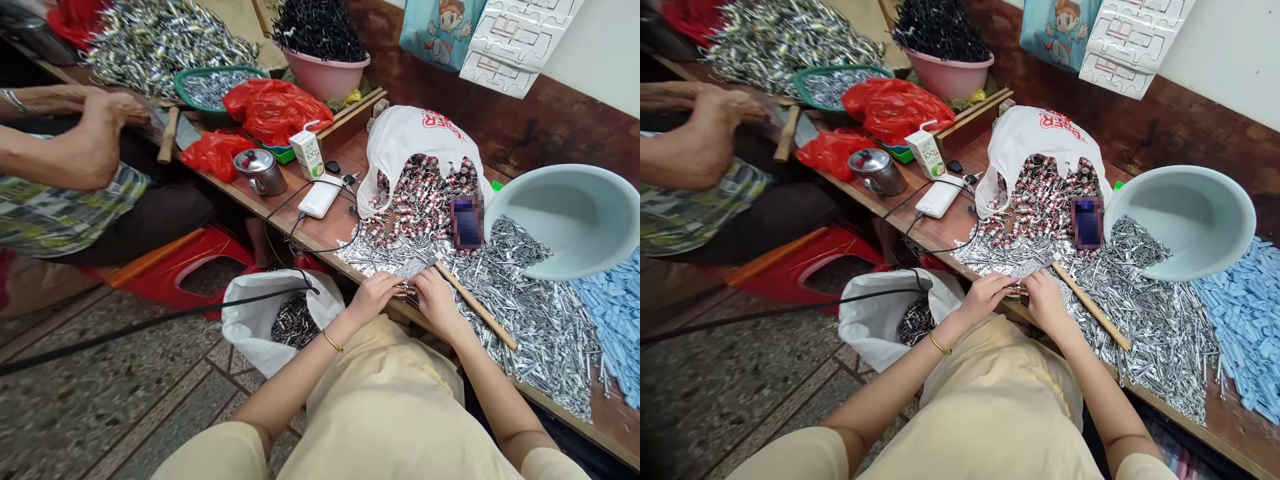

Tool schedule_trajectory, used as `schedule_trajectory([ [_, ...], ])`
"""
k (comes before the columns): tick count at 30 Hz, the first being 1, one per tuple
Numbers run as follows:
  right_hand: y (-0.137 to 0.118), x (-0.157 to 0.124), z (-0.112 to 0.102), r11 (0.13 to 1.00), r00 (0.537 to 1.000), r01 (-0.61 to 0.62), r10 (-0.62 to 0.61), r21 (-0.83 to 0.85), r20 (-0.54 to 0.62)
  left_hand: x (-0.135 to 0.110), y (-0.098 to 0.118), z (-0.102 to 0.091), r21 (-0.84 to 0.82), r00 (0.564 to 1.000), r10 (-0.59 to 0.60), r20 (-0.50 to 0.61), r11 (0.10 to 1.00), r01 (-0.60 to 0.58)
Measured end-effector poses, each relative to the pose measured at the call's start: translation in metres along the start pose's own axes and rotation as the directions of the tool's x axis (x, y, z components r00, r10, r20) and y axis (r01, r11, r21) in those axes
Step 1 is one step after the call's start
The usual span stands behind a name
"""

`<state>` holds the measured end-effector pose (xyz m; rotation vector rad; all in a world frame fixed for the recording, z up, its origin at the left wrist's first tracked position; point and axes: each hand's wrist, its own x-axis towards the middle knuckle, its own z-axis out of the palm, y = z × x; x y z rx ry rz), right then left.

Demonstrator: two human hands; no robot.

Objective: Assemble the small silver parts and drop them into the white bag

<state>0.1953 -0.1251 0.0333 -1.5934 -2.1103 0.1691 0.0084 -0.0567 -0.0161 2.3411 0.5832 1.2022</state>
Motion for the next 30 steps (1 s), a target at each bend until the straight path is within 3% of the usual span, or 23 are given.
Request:
schedule_trajectory([
  [15, 0.001, 0.001, -0.001, 0.998, 0.999, 0.044, -0.045, 0.044, 0.016, 0.000, 0.003, 0.001, -0.030, 0.999, -0.044, 0.006, 0.999, 0.044],
  [20, 0.001, -0.008, 0.000, 0.967, 0.992, -0.084, 0.105, 0.242, -0.073, 0.001, 0.012, 0.002, -0.058, 0.990, -0.119, -0.074, 0.992, 0.115],
  [24, -0.001, -0.014, 0.008, 0.913, 0.978, -0.153, 0.193, 0.377, -0.073, 0.008, 0.021, 0.000, -0.131, 0.966, -0.234, -0.110, 0.967, 0.219],
  [30, -0.004, -0.010, 0.014, 0.923, 0.978, -0.158, 0.194, 0.351, -0.071, 0.010, 0.025, -0.008, -0.238, 0.936, -0.345, -0.069, 0.917, 0.320],
])
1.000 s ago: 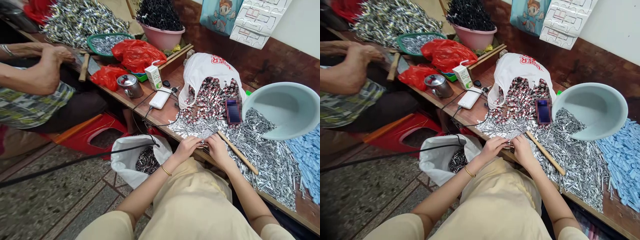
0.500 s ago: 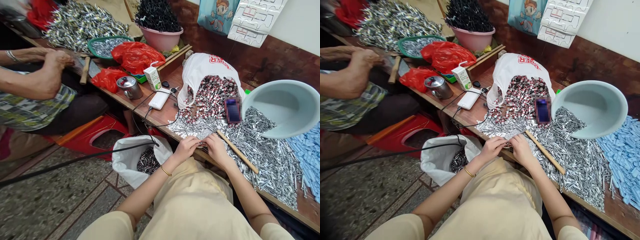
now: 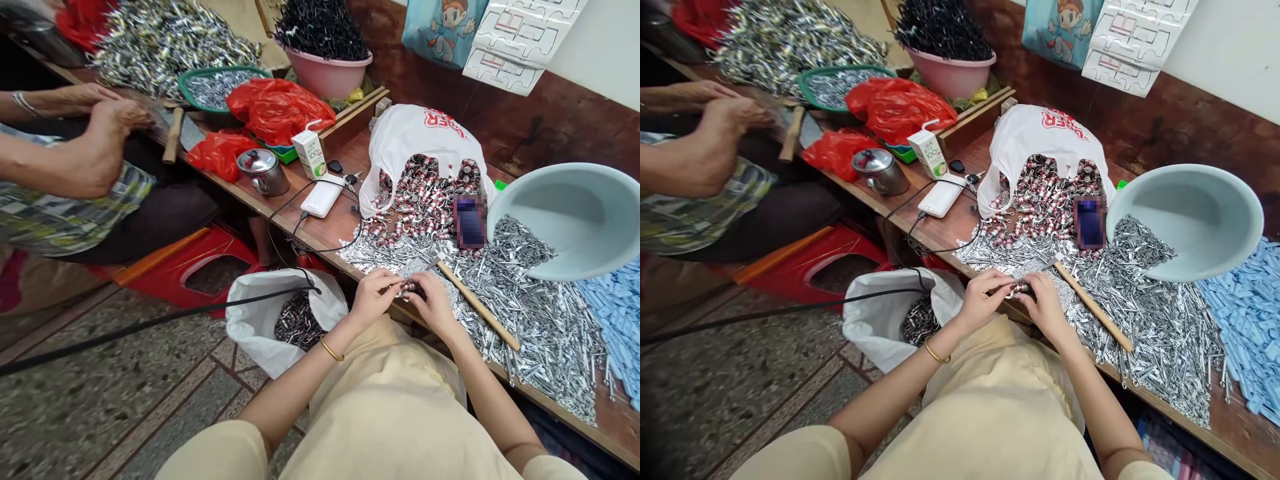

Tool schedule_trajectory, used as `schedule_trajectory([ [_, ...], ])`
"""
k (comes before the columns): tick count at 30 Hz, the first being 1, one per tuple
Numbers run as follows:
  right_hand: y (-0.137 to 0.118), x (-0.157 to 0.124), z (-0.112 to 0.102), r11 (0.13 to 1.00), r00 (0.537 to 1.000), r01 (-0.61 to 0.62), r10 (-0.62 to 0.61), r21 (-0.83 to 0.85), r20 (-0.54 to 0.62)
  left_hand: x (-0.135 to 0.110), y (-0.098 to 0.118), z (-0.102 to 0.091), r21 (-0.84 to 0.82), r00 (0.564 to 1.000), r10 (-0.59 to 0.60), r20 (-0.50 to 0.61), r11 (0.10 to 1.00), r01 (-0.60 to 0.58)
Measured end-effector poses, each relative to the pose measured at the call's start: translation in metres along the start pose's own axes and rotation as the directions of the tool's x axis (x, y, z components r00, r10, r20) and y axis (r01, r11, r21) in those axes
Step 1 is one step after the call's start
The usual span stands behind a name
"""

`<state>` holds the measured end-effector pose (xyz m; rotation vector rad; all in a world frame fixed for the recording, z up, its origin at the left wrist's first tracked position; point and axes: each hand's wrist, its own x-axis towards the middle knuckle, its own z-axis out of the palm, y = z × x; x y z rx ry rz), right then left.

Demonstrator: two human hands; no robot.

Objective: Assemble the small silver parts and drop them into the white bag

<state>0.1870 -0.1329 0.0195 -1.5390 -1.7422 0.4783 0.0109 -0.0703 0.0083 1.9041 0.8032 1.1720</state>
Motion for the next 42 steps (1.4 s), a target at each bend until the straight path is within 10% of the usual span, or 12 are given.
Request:
schedule_trajectory([
  [9, -0.014, -0.004, -0.008, 0.985, 0.998, -0.056, 0.059, 0.163, -0.017, 0.002, 0.012, -0.008, -0.062, 0.998, -0.063, 0.025, 0.996, 0.064],
  [17, -0.031, -0.006, -0.032, 0.993, 0.991, 0.097, -0.090, 0.064, -0.101, 0.009, 0.032, -0.015, 0.203, 0.976, 0.151, 0.154, 0.962, -0.181],
  [32, -0.032, -0.017, -0.020, 0.995, 0.998, 0.033, -0.027, 0.098, -0.064, 0.012, 0.022, -0.027, 0.093, 0.859, 0.414, 0.300, 0.884, -0.459],
  [42, -0.036, -0.028, 0.012, 0.945, 0.928, -0.190, 0.261, 0.265, -0.264, -0.020, 0.031, 0.014, -0.085, 0.998, 0.007, -0.056, 0.996, -0.012],
])
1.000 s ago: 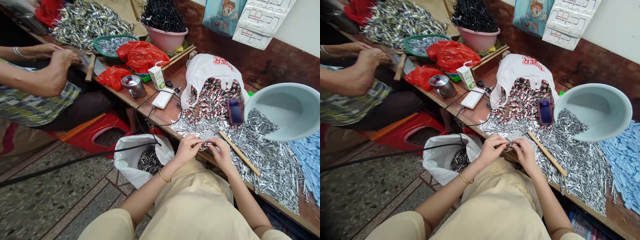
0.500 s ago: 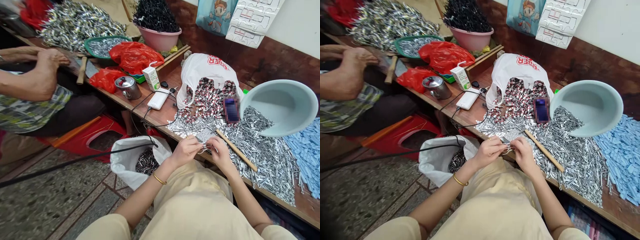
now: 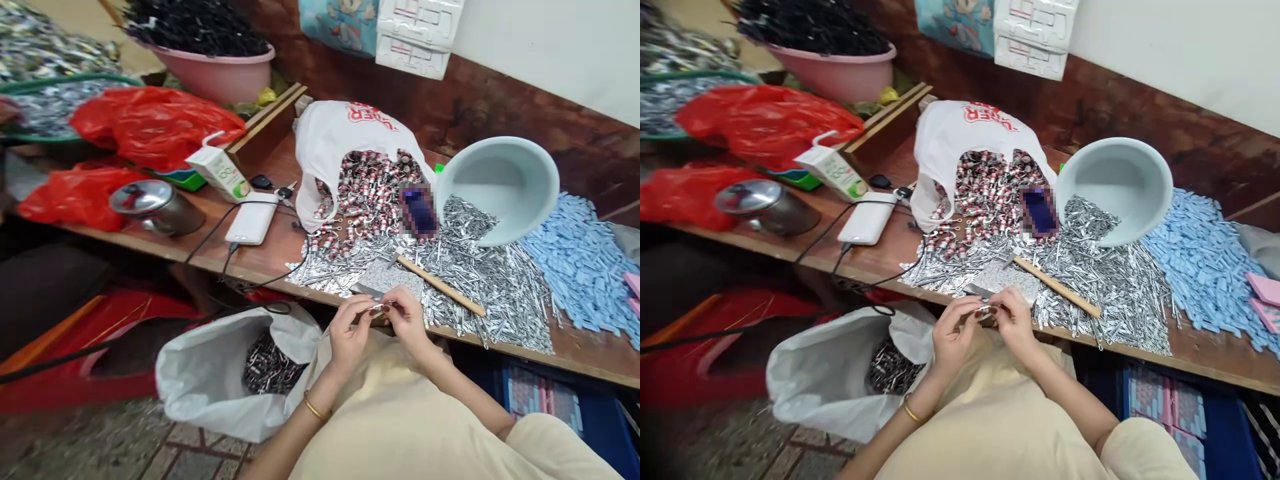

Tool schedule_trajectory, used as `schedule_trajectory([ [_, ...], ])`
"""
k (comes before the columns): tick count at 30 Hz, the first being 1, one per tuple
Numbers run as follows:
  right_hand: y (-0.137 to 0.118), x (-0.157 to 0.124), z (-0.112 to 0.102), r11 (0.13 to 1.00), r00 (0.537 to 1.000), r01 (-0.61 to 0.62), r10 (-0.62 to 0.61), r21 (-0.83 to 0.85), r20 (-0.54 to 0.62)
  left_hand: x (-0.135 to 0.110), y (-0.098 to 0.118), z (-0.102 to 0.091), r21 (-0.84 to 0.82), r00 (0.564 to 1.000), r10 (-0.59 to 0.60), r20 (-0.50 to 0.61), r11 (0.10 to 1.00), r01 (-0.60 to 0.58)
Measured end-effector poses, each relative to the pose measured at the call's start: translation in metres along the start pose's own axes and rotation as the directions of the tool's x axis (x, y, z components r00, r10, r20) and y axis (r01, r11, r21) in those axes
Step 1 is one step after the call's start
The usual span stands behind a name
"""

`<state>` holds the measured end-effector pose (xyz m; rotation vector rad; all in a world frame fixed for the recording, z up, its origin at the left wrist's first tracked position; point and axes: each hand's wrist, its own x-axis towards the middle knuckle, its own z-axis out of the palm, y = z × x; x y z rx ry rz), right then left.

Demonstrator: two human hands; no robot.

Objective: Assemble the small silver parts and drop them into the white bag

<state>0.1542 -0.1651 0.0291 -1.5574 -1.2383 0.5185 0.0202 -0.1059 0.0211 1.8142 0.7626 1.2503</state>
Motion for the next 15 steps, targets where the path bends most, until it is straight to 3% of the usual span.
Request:
schedule_trajectory([
  [2, 0.009, 0.004, -0.009, 1.000, 0.997, -0.012, 0.010, 0.022, 0.076, -0.001, -0.003, 0.003, -0.015, 0.999, 0.008, 0.043, 1.000, -0.008],
  [4, 0.021, 0.017, -0.035, 0.998, 0.990, 0.042, -0.036, -0.039, 0.139, 0.004, -0.007, 0.000, -0.001, 0.995, -0.013, 0.102, 1.000, 0.013],
  [6, 0.039, 0.037, -0.075, 0.970, 0.997, 0.080, -0.074, -0.231, 0.036, 0.011, -0.013, -0.008, 0.024, 0.988, -0.089, 0.130, 0.996, 0.087],
  [8, 0.060, 0.061, -0.117, 0.872, 0.991, 0.002, -0.067, -0.490, -0.114, 0.019, -0.022, -0.017, 0.024, 0.972, -0.194, 0.134, 0.981, 0.193],
  [9, 0.071, 0.072, -0.135, 0.801, 0.992, -0.039, -0.041, -0.597, -0.119, 0.022, -0.027, -0.022, 0.005, 0.958, -0.249, 0.141, 0.968, 0.251],
  [12, 0.099, 0.095, -0.168, 0.638, 0.998, -0.017, 0.054, -0.770, 0.023, 0.029, -0.042, -0.030, -0.071, 0.908, -0.383, 0.172, 0.914, 0.399],
  [15, 0.112, 0.099, -0.174, 0.578, 0.986, 0.030, 0.116, -0.815, 0.119, 0.031, -0.052, -0.036, -0.105, 0.879, -0.446, 0.167, 0.878, 0.466],
])
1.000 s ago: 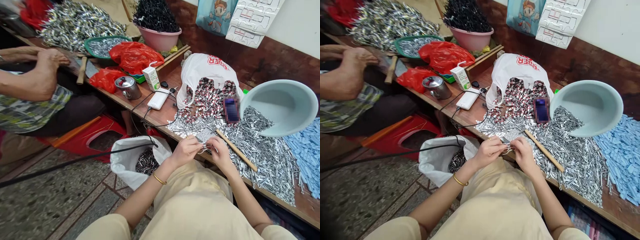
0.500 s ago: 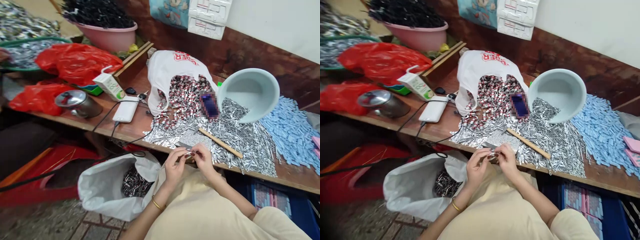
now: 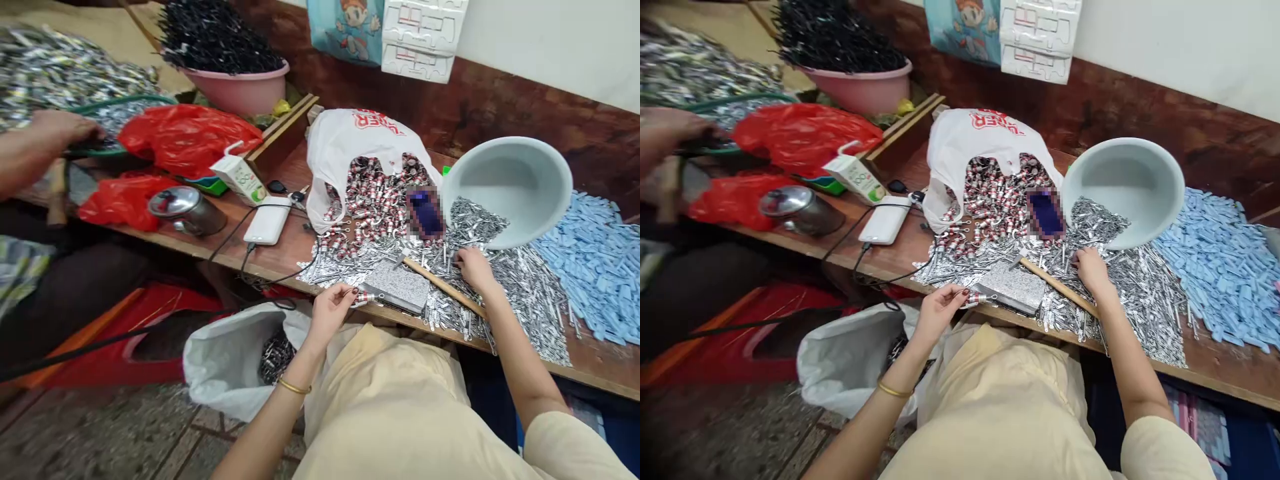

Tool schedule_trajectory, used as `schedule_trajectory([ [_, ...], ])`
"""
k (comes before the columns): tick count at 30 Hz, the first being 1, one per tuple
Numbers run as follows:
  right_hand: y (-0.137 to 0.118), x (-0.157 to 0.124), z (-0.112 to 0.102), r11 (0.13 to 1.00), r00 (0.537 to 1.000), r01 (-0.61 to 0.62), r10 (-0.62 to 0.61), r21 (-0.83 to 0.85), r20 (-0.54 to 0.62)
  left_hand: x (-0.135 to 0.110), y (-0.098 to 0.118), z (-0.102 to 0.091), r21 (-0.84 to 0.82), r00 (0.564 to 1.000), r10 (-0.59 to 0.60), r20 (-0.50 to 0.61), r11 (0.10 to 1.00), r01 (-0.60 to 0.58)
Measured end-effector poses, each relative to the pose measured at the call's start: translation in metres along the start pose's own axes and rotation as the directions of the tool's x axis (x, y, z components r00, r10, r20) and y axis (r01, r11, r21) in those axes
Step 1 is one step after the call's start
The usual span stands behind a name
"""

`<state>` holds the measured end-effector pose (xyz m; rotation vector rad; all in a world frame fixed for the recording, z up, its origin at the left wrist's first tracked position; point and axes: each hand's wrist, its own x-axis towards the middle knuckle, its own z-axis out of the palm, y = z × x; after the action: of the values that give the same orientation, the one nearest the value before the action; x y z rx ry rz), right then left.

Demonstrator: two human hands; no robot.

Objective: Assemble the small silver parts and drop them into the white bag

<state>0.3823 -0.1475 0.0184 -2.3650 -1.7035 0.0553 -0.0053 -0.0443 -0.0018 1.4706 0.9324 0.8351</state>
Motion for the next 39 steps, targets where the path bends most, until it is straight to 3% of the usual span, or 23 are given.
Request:
schedule_trajectory([
  [3, -0.011, -0.007, 0.002, 0.997, 0.998, -0.029, 0.033, 0.077, -0.058, 0.003, -0.004, -0.009, -0.020, 0.998, -0.057, 0.000, 0.998, 0.057],
  [5, -0.029, -0.014, -0.001, 0.957, 0.984, -0.041, 0.088, 0.286, -0.153, 0.007, -0.005, -0.015, -0.035, 0.995, -0.096, 0.025, 0.995, 0.097],
  [7, -0.058, -0.024, -0.003, 0.795, 0.978, -0.008, 0.132, 0.607, -0.160, 0.012, -0.004, -0.021, -0.038, 0.990, -0.128, 0.064, 0.991, 0.130],
  [9, -0.092, -0.031, -0.002, 0.504, 0.996, -0.023, 0.089, 0.863, -0.026, 0.018, -0.003, -0.026, -0.032, 0.981, -0.162, 0.106, 0.986, 0.166],
  [12, -0.139, -0.033, 0.007, 0.158, 0.984, -0.163, -0.042, 0.974, 0.172, 0.028, -0.001, -0.028, -0.027, 0.959, -0.220, 0.180, 0.973, 0.228],
  [15, -0.166, -0.029, 0.017, -0.022, 0.945, -0.297, -0.149, 0.955, 0.291, 0.035, -0.001, -0.026, -0.015, 0.934, -0.268, 0.236, 0.960, 0.279],
  [19, -0.178, -0.027, 0.021, -0.124, 0.912, -0.378, -0.217, 0.917, 0.347, 0.039, -0.004, -0.021, 0.023, 0.925, -0.302, 0.230, 0.952, 0.306],
  [23, -0.182, -0.023, 0.021, -0.085, 0.899, -0.391, -0.248, 0.916, 0.361, 0.039, -0.008, -0.020, 0.039, 0.918, -0.315, 0.240, 0.948, 0.315],
  [27, -0.190, -0.009, 0.021, 0.139, 0.907, -0.318, -0.244, 0.938, 0.344, 0.039, -0.008, -0.020, 0.072, 0.914, -0.326, 0.242, 0.945, 0.318],
  [31, -0.202, 0.005, 0.022, 0.337, 0.907, -0.153, -0.324, 0.929, 0.267, 0.039, -0.010, -0.019, 0.091, 0.919, -0.305, 0.248, 0.952, 0.291],
  [39, -0.217, 0.011, 0.037, 0.553, 0.899, 0.040, -0.383, 0.833, 0.211, 0.039, -0.015, -0.018, 0.143, 0.935, -0.269, 0.230, 0.960, 0.241],
])
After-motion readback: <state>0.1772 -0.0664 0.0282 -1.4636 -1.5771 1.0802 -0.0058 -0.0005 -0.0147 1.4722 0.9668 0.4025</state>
